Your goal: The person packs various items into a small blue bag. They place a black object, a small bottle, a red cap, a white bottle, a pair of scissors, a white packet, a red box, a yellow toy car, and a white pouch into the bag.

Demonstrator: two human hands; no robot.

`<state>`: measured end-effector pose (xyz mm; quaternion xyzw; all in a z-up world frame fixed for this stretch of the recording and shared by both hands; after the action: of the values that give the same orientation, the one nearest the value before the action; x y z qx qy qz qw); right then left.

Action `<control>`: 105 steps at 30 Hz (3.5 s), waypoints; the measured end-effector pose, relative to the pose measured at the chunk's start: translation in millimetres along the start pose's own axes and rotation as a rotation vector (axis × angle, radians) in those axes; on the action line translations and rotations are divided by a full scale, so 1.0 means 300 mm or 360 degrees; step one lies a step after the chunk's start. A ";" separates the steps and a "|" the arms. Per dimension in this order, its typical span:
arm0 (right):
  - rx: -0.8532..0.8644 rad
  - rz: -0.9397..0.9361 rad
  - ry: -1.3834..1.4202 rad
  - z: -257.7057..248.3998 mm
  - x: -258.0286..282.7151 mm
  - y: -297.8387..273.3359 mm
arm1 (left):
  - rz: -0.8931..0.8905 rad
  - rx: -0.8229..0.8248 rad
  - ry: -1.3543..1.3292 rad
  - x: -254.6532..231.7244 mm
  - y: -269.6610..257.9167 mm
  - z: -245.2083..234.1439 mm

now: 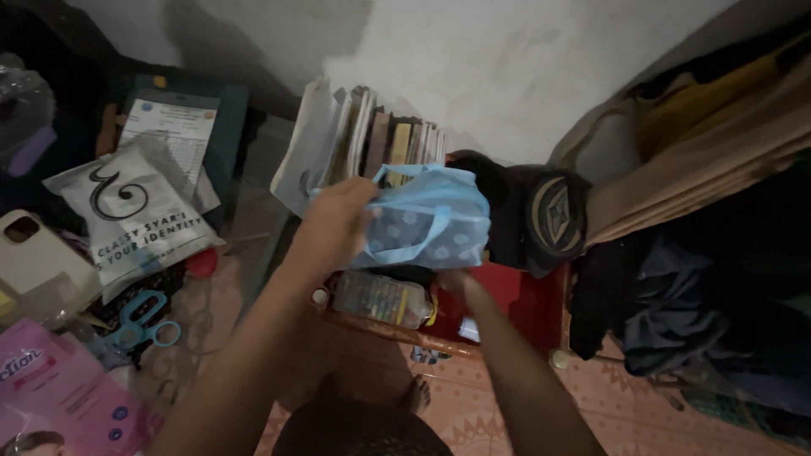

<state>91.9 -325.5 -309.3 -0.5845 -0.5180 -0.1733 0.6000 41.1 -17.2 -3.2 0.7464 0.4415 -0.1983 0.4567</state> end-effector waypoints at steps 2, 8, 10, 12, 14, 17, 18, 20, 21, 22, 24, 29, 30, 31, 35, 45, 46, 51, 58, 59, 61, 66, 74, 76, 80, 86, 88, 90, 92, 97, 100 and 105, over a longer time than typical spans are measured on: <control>-0.0054 -0.0114 -0.0181 -0.066 -0.061 -0.053 | 0.0040 0.0070 -0.0041 -0.001 0.012 0.042; 0.0020 -0.0304 -0.0983 -0.186 -0.266 -0.349 | 0.0223 0.0249 -0.0110 -0.034 0.042 0.256; -0.0179 -0.0248 -0.1195 -0.191 -0.259 -0.446 | 0.0259 0.0289 -0.0154 -0.054 0.051 0.340; -0.0288 -0.0207 -0.1336 -0.178 -0.223 -0.535 | 0.0185 0.0477 -0.0075 -0.062 0.067 0.422; -0.0314 -0.0178 -0.1422 -0.180 -0.170 -0.614 | 0.0197 0.0572 -0.0038 -0.074 0.074 0.505; -0.0100 -0.0332 0.1045 -0.156 -0.109 -0.782 | 0.0296 0.0616 0.0042 -0.084 0.046 0.611; -0.0299 -0.0466 0.0354 -0.170 -0.086 -0.851 | 0.0304 0.0660 0.0123 -0.086 0.031 0.649; -0.0665 -0.0638 -0.1055 -0.203 -0.054 -1.008 | 0.0311 0.0737 0.0194 -0.084 -0.002 0.733; -0.0763 -0.0576 -0.1009 -0.214 -0.048 -1.047 | 0.0306 0.0772 0.0189 -0.082 -0.022 0.781; -0.0860 -0.0514 -0.0962 -0.224 -0.051 -1.082 | 0.0301 0.0808 0.0184 -0.074 -0.042 0.828; -0.1038 -0.0459 -0.0869 -0.243 -0.078 -1.139 | 0.0354 0.0764 0.0134 -0.053 -0.093 0.923; -0.1412 -0.0398 -0.0678 -0.301 -0.152 -1.168 | 0.0253 0.1208 -0.0156 0.035 -0.162 1.112; -0.1415 -0.0444 -0.0634 -0.308 -0.156 -1.172 | 0.0306 0.1181 -0.0282 0.036 -0.168 1.122; -0.1412 -0.0492 -0.0592 -0.317 -0.156 -1.176 | 0.0353 0.1150 -0.0407 0.028 -0.168 1.125; -0.1382 -0.0485 -0.0390 -0.364 -0.152 -1.159 | -0.0350 0.1725 -0.0159 -0.030 -0.152 1.103; -0.0981 -0.0400 0.0229 -0.492 -0.155 -0.855 | 0.0093 0.1482 0.0315 -0.071 -0.118 1.054; -0.0964 -0.0446 0.0276 -0.484 -0.147 -0.838 | 0.0090 0.1449 0.0320 -0.061 -0.117 1.061; -0.0894 -0.0388 0.0275 -0.482 -0.178 -0.836 | 0.0243 0.1075 0.0137 0.017 -0.061 1.107; -0.0345 -0.0472 -0.0209 -0.393 -0.078 -0.836 | 0.0207 0.0698 -0.0173 0.172 -0.056 1.159; -0.0231 -0.0436 -0.0262 -0.392 -0.058 -0.820 | 0.0098 0.0752 -0.0181 0.174 -0.052 1.164; -0.0336 -0.0631 -0.0833 -0.404 -0.040 -0.767 | -0.0129 0.0859 -0.0191 0.169 -0.042 1.152; -0.0476 -0.0834 -0.1444 -0.465 -0.092 -0.670 | -0.0373 0.1156 0.0114 0.120 -0.010 1.133; -0.0427 -0.0833 -0.1729 -0.442 -0.085 -0.733 | 0.0291 0.1373 0.0694 0.120 -0.092 1.084; -0.0439 -0.0650 -0.1835 -0.416 -0.106 -0.714 | 0.0520 0.1186 0.0814 0.150 -0.122 1.079; -0.0431 -0.0388 -0.1879 -0.380 -0.161 -0.679 | 0.0562 0.1159 0.0816 0.137 -0.122 1.065; -0.0336 -0.0517 -0.1776 -0.373 -0.084 -0.680 | 0.0190 0.0700 0.0363 0.186 -0.132 0.802; -0.0368 -0.0278 -0.1443 -0.314 -0.020 -0.670 | -0.0174 0.0385 0.0273 0.307 -0.182 0.666; -0.0380 -0.0291 -0.1046 -0.246 0.030 -0.627 | -0.0629 0.0239 0.0297 0.448 -0.266 0.567; -0.0352 -0.0566 -0.0559 -0.179 0.069 -0.518 | -0.1051 0.0257 0.0462 0.595 -0.338 0.511; -0.0318 -0.0324 0.0432 0.038 0.091 -0.081 | -0.1534 0.0514 0.0148 0.882 -0.433 0.620; -0.0670 -0.0129 0.0019 0.116 0.099 0.058 | -0.1710 0.0421 -0.0133 0.977 -0.460 0.685; -0.0851 0.0254 -0.0194 0.125 0.063 0.118 | -0.1523 0.0418 -0.0468 1.053 -0.471 0.743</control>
<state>112.7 -276.0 -320.5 -0.7703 -0.4414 -0.2205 0.4040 114.4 -29.9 -408.2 0.4762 0.6361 -0.5416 0.2745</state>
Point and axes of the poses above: each hand's wrist, its own y-axis towards the middle knuckle, its own z-axis out of the palm, x = y × z, the point moved 1 cm from there along y, towards the middle knuckle, and after that the axes turned 3 degrees about -y, right-handed, at the moved point
